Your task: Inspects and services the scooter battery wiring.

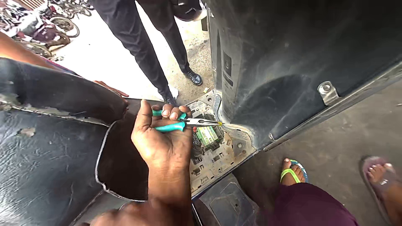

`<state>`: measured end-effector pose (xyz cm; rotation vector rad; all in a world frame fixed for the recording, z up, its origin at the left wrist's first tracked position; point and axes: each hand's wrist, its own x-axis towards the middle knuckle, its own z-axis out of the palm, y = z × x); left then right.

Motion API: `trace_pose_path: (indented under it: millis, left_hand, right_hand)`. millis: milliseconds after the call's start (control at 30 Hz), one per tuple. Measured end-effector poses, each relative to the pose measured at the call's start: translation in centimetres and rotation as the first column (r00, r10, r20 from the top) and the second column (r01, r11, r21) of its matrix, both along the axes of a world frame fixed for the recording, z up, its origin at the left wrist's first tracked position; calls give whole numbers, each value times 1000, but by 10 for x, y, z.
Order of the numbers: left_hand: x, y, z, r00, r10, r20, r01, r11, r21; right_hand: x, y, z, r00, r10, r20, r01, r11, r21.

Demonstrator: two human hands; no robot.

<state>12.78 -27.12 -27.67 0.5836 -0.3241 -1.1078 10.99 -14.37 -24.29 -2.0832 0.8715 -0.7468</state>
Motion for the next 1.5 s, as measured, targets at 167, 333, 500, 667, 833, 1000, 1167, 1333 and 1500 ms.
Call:
trace_pose_path:
  millis: [167,333,500,667,833,1000,1167,1333,1500]
  left_hand:
    - [13,8,11,995,0,-101,12,993,119]
    - [6,15,17,980,63,-188,-29,983,179]
    - [-3,22,24,963,113,-243,-49,966,255]
    - [-14,28,28,963,84,-254,-18,968,252]
    - [-27,35,34,962,73,-261,-2,965,261]
    - [-26,39,46,980,77,-181,-46,984,172]
    - [-8,43,37,951,67,302,-51,997,-60]
    - [-21,66,6,523,-193,830,109,981,159]
    - [-34,72,-10,455,-208,866,157,976,152]
  right_hand:
    - [-71,-30,-3,887,-454,-88,429,879,-205]
    - [-142,-55,-19,795,-372,-479,399,916,-49]
    - [-187,-74,-51,836,-433,-336,492,864,111]
    - [-201,-77,-60,894,-448,11,435,873,222]
    - [-203,-76,-54,887,-450,108,411,873,261]
    - [-201,-75,-48,862,-491,123,451,856,253]
    - [-201,-76,-42,815,-509,276,393,836,383]
    - [-195,-76,-40,820,-491,296,388,855,344]
    - [-186,-76,-42,840,-475,262,396,867,302]
